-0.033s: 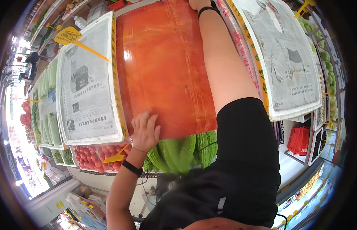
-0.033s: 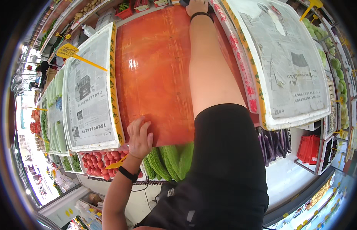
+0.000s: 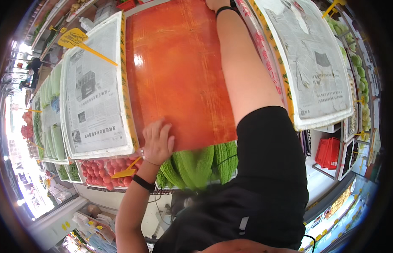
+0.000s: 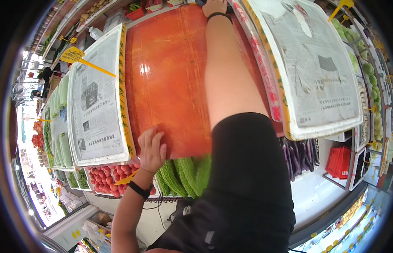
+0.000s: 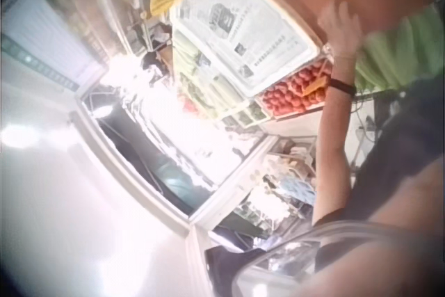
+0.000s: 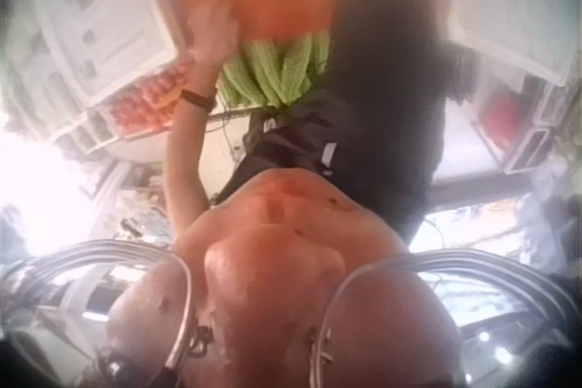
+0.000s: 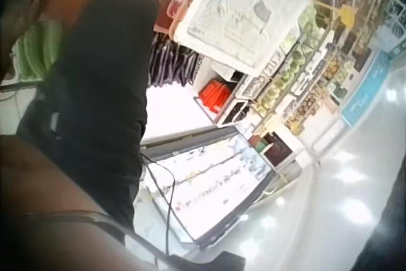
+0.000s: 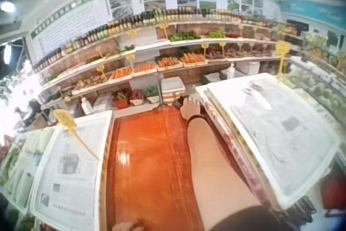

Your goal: The person wipes a shelf surface in a produce section using a cloth, then picks up and handles several items of produce and their storage trays.

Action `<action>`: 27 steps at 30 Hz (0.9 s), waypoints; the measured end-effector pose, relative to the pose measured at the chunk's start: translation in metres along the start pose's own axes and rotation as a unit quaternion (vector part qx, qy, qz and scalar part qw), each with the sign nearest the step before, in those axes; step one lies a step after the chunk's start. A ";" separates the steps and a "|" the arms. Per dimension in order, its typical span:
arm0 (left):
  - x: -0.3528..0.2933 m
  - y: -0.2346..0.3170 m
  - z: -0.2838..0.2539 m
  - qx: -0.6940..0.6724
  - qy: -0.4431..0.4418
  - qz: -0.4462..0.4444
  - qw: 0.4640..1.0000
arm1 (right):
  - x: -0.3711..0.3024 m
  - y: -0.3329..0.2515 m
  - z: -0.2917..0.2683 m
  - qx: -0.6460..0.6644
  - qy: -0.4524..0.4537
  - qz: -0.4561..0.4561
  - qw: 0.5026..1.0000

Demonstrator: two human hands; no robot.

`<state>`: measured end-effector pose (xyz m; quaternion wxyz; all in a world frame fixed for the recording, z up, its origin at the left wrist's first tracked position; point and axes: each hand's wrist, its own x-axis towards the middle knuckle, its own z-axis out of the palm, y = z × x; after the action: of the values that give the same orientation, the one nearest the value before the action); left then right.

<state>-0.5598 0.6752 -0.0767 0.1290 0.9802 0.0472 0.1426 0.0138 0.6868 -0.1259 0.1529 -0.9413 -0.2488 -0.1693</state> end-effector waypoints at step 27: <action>0.000 -0.001 0.007 -0.005 0.096 0.012 0.995 | -0.441 0.015 -0.237 0.002 -0.061 -0.132 0.989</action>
<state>-0.5580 0.6740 -0.0838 0.1273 0.9618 0.0469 0.2378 -0.3971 0.4029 -0.0902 0.1153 -0.9086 -0.3796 -0.1303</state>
